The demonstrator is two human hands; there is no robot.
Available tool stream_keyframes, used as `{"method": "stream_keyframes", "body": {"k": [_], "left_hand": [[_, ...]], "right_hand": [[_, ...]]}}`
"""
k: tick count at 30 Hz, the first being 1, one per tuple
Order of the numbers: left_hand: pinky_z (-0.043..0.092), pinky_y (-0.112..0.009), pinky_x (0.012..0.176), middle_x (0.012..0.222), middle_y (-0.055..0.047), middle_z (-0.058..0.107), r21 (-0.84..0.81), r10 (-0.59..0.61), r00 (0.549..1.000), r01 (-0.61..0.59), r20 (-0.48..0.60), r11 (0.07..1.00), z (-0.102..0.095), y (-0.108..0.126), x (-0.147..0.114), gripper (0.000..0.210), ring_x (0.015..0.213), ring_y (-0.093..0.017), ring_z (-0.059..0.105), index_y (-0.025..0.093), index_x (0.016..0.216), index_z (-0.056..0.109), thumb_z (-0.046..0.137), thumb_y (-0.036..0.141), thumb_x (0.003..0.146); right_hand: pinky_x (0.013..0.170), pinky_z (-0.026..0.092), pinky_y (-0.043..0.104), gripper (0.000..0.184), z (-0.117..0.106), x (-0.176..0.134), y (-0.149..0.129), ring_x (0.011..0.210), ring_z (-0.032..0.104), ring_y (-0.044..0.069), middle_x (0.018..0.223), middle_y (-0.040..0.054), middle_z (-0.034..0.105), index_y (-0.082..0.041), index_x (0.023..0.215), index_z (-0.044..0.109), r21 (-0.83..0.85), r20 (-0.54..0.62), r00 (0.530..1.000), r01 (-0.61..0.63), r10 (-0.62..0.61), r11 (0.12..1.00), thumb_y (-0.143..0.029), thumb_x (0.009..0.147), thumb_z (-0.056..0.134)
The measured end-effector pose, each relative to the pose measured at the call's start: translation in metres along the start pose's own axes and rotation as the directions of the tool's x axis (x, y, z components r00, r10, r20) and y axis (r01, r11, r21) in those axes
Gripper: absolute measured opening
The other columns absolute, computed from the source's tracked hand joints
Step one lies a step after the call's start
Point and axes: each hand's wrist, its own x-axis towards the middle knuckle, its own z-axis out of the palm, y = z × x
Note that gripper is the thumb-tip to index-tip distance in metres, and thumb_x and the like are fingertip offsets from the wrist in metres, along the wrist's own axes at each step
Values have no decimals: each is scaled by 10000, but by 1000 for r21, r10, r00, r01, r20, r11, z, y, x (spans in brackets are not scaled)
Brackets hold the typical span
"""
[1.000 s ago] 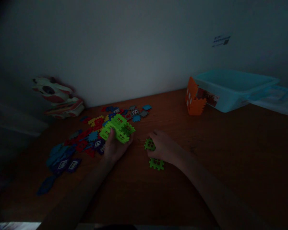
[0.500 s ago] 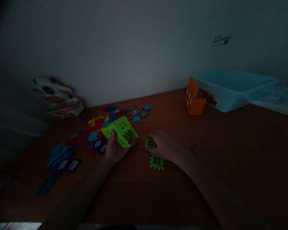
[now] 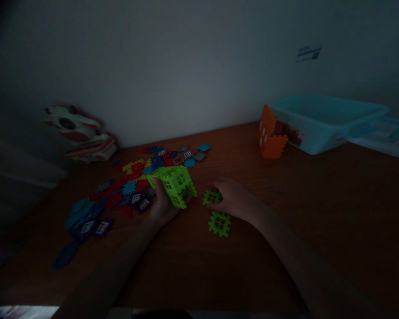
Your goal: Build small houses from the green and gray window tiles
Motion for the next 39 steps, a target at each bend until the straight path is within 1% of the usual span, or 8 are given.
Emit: {"method": "stream_keyframes", "body": {"k": [6, 11, 18, 22, 26, 33, 36, 39], "left_hand": [[515, -441, 1018, 1126, -118, 740, 23, 7, 999, -6, -48, 1000, 1, 0, 0, 756, 1251, -298, 604, 219, 1137, 702, 370, 829, 836], [514, -448, 1029, 1120, -90, 741, 7, 29, 995, -28, -96, 1000, 5, 1, 0, 723, 1178, -283, 647, 234, 1165, 693, 350, 797, 869], [489, -458, 1075, 1147, -80, 732, -20, 69, 993, -71, -95, 997, 10, 2, -2, 682, 1248, -303, 606, 243, 1241, 653, 396, 762, 882], [469, -465, 1099, 1204, -113, 712, -11, 106, 994, -106, -10, 994, 9, 0, -1, 738, 1295, -328, 569, 209, 1260, 640, 454, 786, 838], [451, -450, 1117, 1306, -127, 667, 6, 118, 993, -118, 24, 993, 9, -1, -2, 755, 1345, -331, 527, 185, 1276, 629, 442, 778, 848], [415, -408, 1148, 1280, -96, 690, -22, 91, 996, -90, 26, 996, 11, -4, -4, 747, 1356, -275, 527, 225, 1280, 634, 365, 788, 868], [396, -401, 1161, 1281, -91, 692, -45, 99, 995, -98, 17, 994, 9, -5, -2, 744, 1360, -262, 523, 224, 1296, 626, 368, 780, 875], [383, -408, 1168, 1293, -91, 685, -63, 120, 993, -119, 15, 991, 9, -4, -1, 749, 1364, -264, 517, 220, 1325, 607, 356, 774, 887]], "right_hand": [[780, 527, 390, 355, 2, 0, -3, 886, 662, 279, 987, 102, 700, -204, 1030, 688, -82, -13, 1000, -22, 22, 996, -399, 745, 771], [842, 533, 398, 438, 1, 1, -9, 944, 669, 284, 1065, 115, 704, -184, 1128, 675, -47, -90, 996, 6, -10, 999, -377, 743, 757], [795, 549, 348, 368, -1, 1, -14, 875, 687, 221, 1019, 55, 733, -220, 1088, 666, 179, -251, 968, 44, 3, 983, -353, 755, 749], [788, 587, 351, 396, 7, 0, -27, 863, 698, 208, 1027, 55, 726, -226, 1106, 637, 377, -429, 903, 148, 31, 915, -372, 758, 757], [764, 620, 351, 414, 18, -3, -43, 879, 704, 205, 1059, 63, 706, -242, 1144, 615, 495, -477, 877, 212, 60, 842, -378, 780, 756], [874, 591, 359, 208, 22, -4, -52, 1012, 675, 207, 1098, 77, 673, -241, 1133, 647, 294, -535, 841, 274, -80, 915, -287, 930, 634], [902, 593, 387, 248, 24, -4, -49, 1032, 678, 214, 1140, 82, 665, -250, 1195, 645, 260, -540, 834, 293, -113, 920, -323, 960, 613], [962, 581, 420, 368, 29, -4, -48, 1114, 661, 230, 1228, 102, 646, -237, 1292, 609, 201, -551, 804, 388, -224, 899, -338, 941, 653]]}}
